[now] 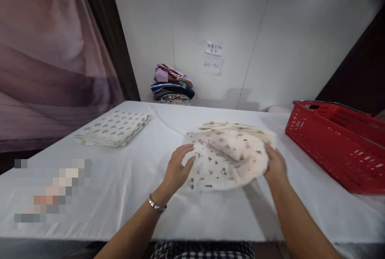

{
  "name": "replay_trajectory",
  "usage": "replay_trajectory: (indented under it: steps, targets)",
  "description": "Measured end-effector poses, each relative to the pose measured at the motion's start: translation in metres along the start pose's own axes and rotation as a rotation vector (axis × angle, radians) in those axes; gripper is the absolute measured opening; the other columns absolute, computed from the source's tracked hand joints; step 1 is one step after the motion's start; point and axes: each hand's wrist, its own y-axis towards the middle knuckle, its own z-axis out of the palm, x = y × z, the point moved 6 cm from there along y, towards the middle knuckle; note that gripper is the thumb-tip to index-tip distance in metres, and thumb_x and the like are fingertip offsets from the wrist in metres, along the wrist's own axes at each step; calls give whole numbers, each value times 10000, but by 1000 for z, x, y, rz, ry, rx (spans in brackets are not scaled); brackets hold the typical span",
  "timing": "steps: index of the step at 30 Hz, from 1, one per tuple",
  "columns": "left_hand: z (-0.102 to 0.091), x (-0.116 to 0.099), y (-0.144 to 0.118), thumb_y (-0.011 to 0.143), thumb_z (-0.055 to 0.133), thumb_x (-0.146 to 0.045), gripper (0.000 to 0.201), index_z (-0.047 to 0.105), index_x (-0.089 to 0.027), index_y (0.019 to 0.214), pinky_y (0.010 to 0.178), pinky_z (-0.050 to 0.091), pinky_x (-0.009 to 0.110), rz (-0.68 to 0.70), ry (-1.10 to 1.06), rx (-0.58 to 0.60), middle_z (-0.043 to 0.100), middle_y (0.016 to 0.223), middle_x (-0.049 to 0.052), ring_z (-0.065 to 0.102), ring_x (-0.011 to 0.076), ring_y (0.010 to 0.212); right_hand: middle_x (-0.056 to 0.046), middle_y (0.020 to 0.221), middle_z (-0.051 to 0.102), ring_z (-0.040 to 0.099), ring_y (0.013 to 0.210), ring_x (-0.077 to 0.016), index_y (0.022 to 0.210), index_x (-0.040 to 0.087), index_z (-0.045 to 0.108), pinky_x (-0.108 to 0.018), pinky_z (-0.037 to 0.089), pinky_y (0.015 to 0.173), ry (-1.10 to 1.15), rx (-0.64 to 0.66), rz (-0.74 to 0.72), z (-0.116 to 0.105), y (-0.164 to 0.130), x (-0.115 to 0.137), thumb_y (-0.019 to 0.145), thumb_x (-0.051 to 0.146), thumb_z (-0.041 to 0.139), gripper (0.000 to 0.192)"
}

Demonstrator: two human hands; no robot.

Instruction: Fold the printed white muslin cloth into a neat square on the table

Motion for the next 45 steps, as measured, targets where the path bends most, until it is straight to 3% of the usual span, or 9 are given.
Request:
replay_trajectory:
  steps: [5, 9, 14, 18, 22, 27, 31, 37, 45]
  targets:
    - [4, 58, -5, 825, 493, -344, 249, 596, -238, 1025, 709, 529, 311, -256, 167, 148, 528, 1269, 46, 550, 214, 1071, -89, 1077, 620, 627, 929, -245, 1223, 220, 468, -361, 558, 680, -315, -309, 12, -142, -13, -31, 721, 464, 561, 566]
    - [23, 81, 12, 819, 486, -340, 296, 595, -201, 1056, 927, 455, 367, -260, 282, 245, 517, 1286, 70, 501, 227, 1155, -88, 1079, 630, 594, 994, -279, 1128, 219, 584, -400, 523, 796, -569, -499, 117, -192, -51, -41, 682, 471, 574, 512]
    - [55, 93, 61, 836, 459, -307, 370, 558, -130, 1145, 1036, 342, 381, -187, 451, 336, 485, 1323, 133, 420, 253, 1242, -66, 930, 693, 621, 941, -269, 937, 184, 666, -381, 487, 859, -629, -256, 32, -158, -42, -28, 683, 436, 555, 375]
    - [82, 102, 98, 843, 431, -268, 376, 532, -121, 1175, 1005, 340, 409, -89, 600, 401, 449, 1348, 159, 386, 274, 1257, -59, 949, 700, 631, 927, -238, 918, 202, 663, -370, 502, 823, -694, 32, -126, -99, -3, -27, 755, 408, 507, 306]
    - [101, 114, 118, 821, 444, -232, 293, 578, -161, 1072, 919, 380, 399, -76, 666, 462, 585, 1148, 126, 501, 263, 1107, -64, 1038, 681, 614, 982, -222, 979, 205, 661, -390, 480, 872, -818, 279, -239, -30, 47, -42, 810, 315, 445, 295]
    - [102, 108, 128, 772, 477, -154, 183, 594, -170, 912, 879, 380, 369, 7, 644, 430, 608, 972, 87, 533, 236, 971, -89, 1250, 566, 496, 1173, -227, 1177, 168, 583, -416, 365, 1014, -1055, 456, -371, 49, 102, -63, 813, 164, 396, 409]
    - [86, 69, 119, 763, 456, -99, 108, 533, -170, 791, 800, 399, 333, 214, 538, 373, 585, 844, 61, 530, 204, 869, -90, 1365, 456, 372, 1280, -216, 1300, 162, 475, -384, 301, 1054, -1199, 586, -410, 88, 129, -71, 759, 43, 404, 558]
    - [62, -2, 59, 827, 396, -119, 123, 496, -190, 833, 611, 387, 285, 478, 461, 467, 572, 776, 25, 517, 168, 696, -81, 1008, 649, 547, 1018, -220, 1004, 182, 650, -413, 286, 1007, -1321, 707, -609, 70, 130, -53, 784, 145, 504, 267]
    - [57, -33, -3, 850, 372, -112, 153, 485, -185, 779, 577, 372, 263, 606, 347, 571, 543, 731, 17, 486, 140, 656, -77, 891, 652, 571, 883, -207, 883, 196, 641, -415, 330, 968, -1361, 584, -791, -41, 76, -2, 880, 224, 415, 228]
